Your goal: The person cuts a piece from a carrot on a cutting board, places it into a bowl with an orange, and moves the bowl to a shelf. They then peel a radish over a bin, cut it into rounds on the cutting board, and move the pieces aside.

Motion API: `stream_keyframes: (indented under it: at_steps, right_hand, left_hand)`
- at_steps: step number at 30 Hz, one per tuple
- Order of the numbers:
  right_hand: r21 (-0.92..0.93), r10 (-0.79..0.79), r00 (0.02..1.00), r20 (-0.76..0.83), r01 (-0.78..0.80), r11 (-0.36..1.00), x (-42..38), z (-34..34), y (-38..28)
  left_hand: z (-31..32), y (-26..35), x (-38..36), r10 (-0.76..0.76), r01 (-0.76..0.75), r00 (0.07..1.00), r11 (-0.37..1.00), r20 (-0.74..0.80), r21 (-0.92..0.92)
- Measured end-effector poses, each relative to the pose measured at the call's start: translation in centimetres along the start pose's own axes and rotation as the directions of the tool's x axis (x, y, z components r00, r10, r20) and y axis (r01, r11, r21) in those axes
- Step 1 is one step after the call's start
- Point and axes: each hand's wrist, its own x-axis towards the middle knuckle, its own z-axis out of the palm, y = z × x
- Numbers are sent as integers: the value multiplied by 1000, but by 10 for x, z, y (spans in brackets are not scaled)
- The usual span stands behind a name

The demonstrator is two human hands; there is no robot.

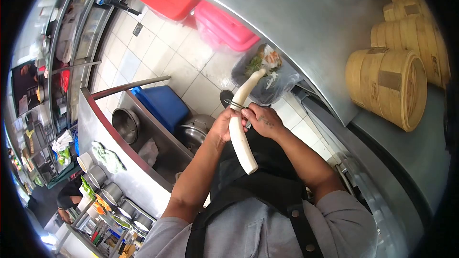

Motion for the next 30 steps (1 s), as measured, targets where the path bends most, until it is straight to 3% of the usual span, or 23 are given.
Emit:
stream_keyframes:
  at_steps: [5,10,16,19,22,24,26,28,29,30]
  right_hand:
    - [-41,-29,998,60,31,999,-12,-22,-12]
    - [-90,54,998,-41,-58,994,6,-30,6]
    - [-146,268,949,-165,-293,945,63,-28,92]
    - [-273,310,911,-270,-382,883,89,-15,183]
    - [-115,367,890,-270,-408,906,88,-26,177]
    - [-54,358,887,-290,-389,920,87,-24,162]
    - [244,394,911,-124,-356,902,76,-17,142]
    - [157,70,948,-311,-21,987,55,2,121]
    - [73,157,960,-234,-143,987,39,-5,78]
    - [88,168,967,-191,-153,984,27,-1,57]
  left_hand:
    - [-3,-2,-1,-92,97,990,994,104,-44]
    - [26,-6,-13,41,-40,990,999,133,-11]
    - [18,-18,-19,19,-20,989,1000,149,10]
    - [8,-21,-21,16,-7,983,999,185,-50]
    - [6,-12,-21,11,15,976,993,218,-117]
    - [8,-5,-18,-44,47,999,992,25,-116]
    - [6,-2,-9,-53,53,999,994,1,-91]
    - [9,-2,-3,-38,35,994,999,-102,-32]
    - [10,-2,0,-45,42,993,999,-106,-34]
    - [9,-3,2,-49,45,993,998,-105,-35]
